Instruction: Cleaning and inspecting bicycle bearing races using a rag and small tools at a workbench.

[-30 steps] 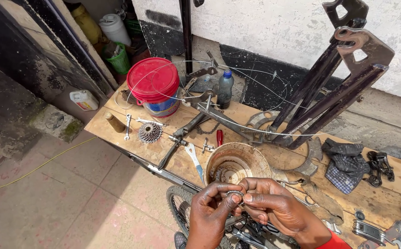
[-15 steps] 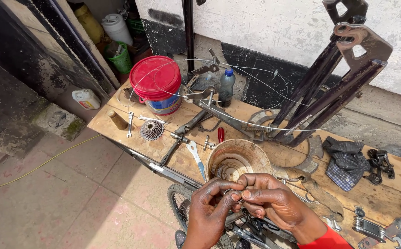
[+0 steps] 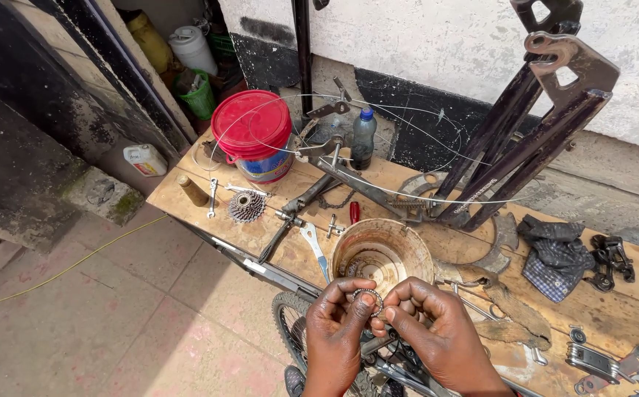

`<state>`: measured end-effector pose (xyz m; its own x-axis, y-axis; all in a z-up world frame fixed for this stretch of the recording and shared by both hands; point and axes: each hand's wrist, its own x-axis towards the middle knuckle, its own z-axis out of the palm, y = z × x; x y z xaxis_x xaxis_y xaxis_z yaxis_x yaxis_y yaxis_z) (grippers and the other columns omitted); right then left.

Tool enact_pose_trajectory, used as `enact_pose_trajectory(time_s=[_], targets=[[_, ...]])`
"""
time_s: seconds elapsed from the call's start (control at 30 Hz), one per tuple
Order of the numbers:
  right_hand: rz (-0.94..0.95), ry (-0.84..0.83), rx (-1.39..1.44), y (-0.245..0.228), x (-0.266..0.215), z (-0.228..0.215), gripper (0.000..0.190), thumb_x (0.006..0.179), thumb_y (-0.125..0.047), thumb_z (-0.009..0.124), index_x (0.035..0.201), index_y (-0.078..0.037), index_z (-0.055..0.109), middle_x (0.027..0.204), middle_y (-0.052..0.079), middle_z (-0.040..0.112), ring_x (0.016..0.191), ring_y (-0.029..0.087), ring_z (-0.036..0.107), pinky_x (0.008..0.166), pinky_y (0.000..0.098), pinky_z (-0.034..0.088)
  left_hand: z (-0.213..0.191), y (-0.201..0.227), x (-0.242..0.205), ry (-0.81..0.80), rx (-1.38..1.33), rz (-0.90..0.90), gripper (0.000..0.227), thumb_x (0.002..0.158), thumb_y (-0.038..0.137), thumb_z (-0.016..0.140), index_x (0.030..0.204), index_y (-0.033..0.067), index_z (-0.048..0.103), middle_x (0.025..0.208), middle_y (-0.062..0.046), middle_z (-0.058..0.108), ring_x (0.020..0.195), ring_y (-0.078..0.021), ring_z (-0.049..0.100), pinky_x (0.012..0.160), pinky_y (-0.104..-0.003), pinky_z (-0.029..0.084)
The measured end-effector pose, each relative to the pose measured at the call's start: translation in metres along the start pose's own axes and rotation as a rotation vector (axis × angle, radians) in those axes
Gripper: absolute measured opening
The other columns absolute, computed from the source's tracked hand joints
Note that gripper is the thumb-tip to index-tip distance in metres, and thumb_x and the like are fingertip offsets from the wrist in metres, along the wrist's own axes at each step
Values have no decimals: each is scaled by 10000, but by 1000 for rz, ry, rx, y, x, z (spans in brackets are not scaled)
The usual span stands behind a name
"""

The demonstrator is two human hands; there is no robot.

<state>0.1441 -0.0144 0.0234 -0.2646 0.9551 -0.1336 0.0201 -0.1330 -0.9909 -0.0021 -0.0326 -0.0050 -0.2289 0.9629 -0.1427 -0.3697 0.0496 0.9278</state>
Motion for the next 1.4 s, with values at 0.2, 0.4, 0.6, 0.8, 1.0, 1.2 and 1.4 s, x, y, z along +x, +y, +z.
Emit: enact_pose_trajectory(time_s=[0.2,0.4,0.6,0.8,1.0,1.2,1.4], targets=[[-6,8,-109,25,-7,-24,164,917,-223,631,823,-89,649,765,34,520,653,178,366,613,389,338,5,-1,3,111,-65,-88,192,865,100,688,1011,-14,737,705,-132,613,509,-190,625,488,-327,568],[95,-111,237,38,-38,-76,295,837,-276,697,763,9,688,539,105,489,472,226,389,499,452,334,1,-2,6,153,-116,-184,218,858,92,694,1038,-27,724,740,-165,567,526,-219,605,480,-363,574],[770,222,-932,86,-60,-120,740,821,-516,646,1499,-453,355,1102,-37,746,643,158,668,722,262,512,-13,-10,0,205,-72,-152,229,874,60,667,1066,-61,700,745,-140,513,530,-254,589,499,-380,550],[709,699,-858,144,-69,-161,458,846,-603,564,661,-201,684,845,-2,798,784,199,670,675,324,481,-11,-19,5,266,-32,-153,209,878,51,667,1063,-41,693,717,-135,514,521,-252,559,472,-397,536],[711,678,-1172,169,-13,-215,506,955,-590,459,957,-106,607,826,125,710,812,341,661,701,444,483,2,-19,1,151,-8,-157,223,867,49,673,1065,-50,702,713,-141,543,518,-261,577,478,-397,548],[894,262,-1306,191,14,-252,535,955,-609,419,1147,-171,657,1221,102,687,1156,334,625,918,466,491,-6,-22,-3,174,30,-144,189,859,36,682,1023,-54,712,670,-138,546,501,-242,576,448,-382,525],[892,231,-1349,177,18,-237,423,986,-414,490,1292,-140,387,1026,80,719,983,291,683,832,431,526,-22,-25,-8,242,26,-156,200,866,35,670,1036,-66,705,643,-162,533,496,-259,547,447,-388,493]])
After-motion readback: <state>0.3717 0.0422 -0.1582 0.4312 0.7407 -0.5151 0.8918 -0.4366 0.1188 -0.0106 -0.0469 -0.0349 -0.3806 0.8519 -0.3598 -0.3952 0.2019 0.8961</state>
